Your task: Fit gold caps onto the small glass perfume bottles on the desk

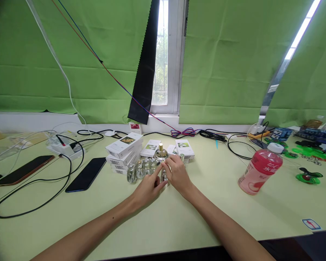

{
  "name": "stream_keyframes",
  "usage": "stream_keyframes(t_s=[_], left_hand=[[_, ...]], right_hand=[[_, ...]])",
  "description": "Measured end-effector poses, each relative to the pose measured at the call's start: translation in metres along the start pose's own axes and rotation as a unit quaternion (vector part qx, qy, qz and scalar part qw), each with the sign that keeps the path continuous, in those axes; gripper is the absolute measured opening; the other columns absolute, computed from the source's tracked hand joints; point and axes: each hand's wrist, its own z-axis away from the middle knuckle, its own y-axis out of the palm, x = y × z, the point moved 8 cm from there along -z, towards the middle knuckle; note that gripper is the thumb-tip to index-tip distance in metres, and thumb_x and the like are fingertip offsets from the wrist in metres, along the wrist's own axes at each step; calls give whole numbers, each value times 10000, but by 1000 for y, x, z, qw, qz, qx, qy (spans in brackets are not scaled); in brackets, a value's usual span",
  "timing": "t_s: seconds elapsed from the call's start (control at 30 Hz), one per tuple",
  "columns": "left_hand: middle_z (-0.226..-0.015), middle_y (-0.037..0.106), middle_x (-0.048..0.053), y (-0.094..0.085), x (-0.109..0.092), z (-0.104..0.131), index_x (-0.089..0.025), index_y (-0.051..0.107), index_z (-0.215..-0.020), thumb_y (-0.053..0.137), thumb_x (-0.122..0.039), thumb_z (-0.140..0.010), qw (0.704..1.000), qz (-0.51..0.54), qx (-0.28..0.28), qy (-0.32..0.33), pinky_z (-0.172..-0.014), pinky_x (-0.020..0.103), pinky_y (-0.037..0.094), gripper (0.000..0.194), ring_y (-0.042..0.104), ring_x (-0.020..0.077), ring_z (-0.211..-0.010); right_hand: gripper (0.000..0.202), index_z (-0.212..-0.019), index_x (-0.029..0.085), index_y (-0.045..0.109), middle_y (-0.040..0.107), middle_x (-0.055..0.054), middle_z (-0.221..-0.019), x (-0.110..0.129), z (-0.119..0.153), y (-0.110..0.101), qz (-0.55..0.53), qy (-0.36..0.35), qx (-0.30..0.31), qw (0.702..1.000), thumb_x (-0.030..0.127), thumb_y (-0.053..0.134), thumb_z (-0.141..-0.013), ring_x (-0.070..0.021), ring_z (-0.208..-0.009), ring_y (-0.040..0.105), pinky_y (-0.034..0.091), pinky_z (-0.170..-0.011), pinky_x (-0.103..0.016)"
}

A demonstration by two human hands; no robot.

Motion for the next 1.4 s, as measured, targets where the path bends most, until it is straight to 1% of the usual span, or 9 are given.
stream_keyframes(t_s=[0.23, 0.5, 0.63, 0.8, 1.0, 1.07, 1.17, 1.4], left_hand=[[-572, 546, -83, 0, 1, -1, -206, 280, -1501, 497, -339, -934, 1000, -4, -3, 2, -516, 227, 323, 621, 482, 126, -492], [-572, 551, -79, -1, -1, -1, -206, 253, -1514, 497, -329, -934, 1000, 0, -2, -2, -515, 227, 315, 641, 493, 129, -494], [-585, 551, -75, -1, 0, 0, -209, 263, -1507, 503, -342, -932, 1000, 4, -1, -4, -516, 229, 314, 637, 495, 132, -508], [-590, 557, -71, -1, 0, -1, -207, 315, -1472, 505, -348, -930, 1000, 4, 0, -6, -522, 233, 319, 591, 496, 132, -511], [-587, 550, -74, -1, 0, 0, -204, 386, -1400, 490, -361, -933, 1000, 3, 2, -8, -508, 237, 310, 504, 487, 133, -501], [-587, 550, -75, -1, 0, 0, -199, 375, -1410, 493, -355, -931, 1000, 3, 2, -8, -512, 238, 318, 518, 491, 132, -502], [-581, 545, -78, -2, -1, 0, -201, 316, -1466, 494, -343, -930, 1000, 4, 3, -4, -522, 236, 325, 583, 491, 131, -504], [-580, 543, -77, -3, -2, 0, -212, 271, -1508, 504, -362, -928, 1000, 2, 4, -8, -525, 233, 324, 643, 481, 132, -506]], right_hand=[[247, -722, 211, 474, 527, -23, -759, 0, -1, -1, 11, 11, -1, 1000, 196, 515, -964, -189, -762, 489, 410, -714, -309], [212, -766, 209, 529, 575, -41, -815, -4, 0, 1, 6, 39, 23, 999, 240, 518, -975, -199, -821, 527, 439, -704, -302], [203, -784, 210, 550, 592, -47, -820, -5, 0, 1, 5, 47, 27, 999, 259, 516, -979, -200, -811, 544, 448, -690, -306], [188, -807, 210, 569, 614, -44, -825, -5, 1, -1, -1, 55, 23, 998, 285, 527, -975, -189, -772, 562, 450, -690, -309], [80, -910, 198, 614, 623, -46, -853, -6, 0, -3, 4, 70, 24, 997, 277, 611, -918, -190, -761, 574, 456, -677, -306], [98, -967, 195, 631, 631, -57, -889, -6, -1, -3, 2, 72, 29, 997, 274, 610, -912, -189, -755, 574, 460, -658, -304], [136, -1014, 199, 653, 631, -67, -919, -5, -4, -5, 1, 72, 42, 997, 272, 577, -927, -183, -740, 574, 463, -642, -304], [176, -962, 207, 678, 582, -53, -845, -4, -9, -11, 9, 63, 55, 996, 255, 509, -961, -184, -743, 570, 454, -637, -302]])
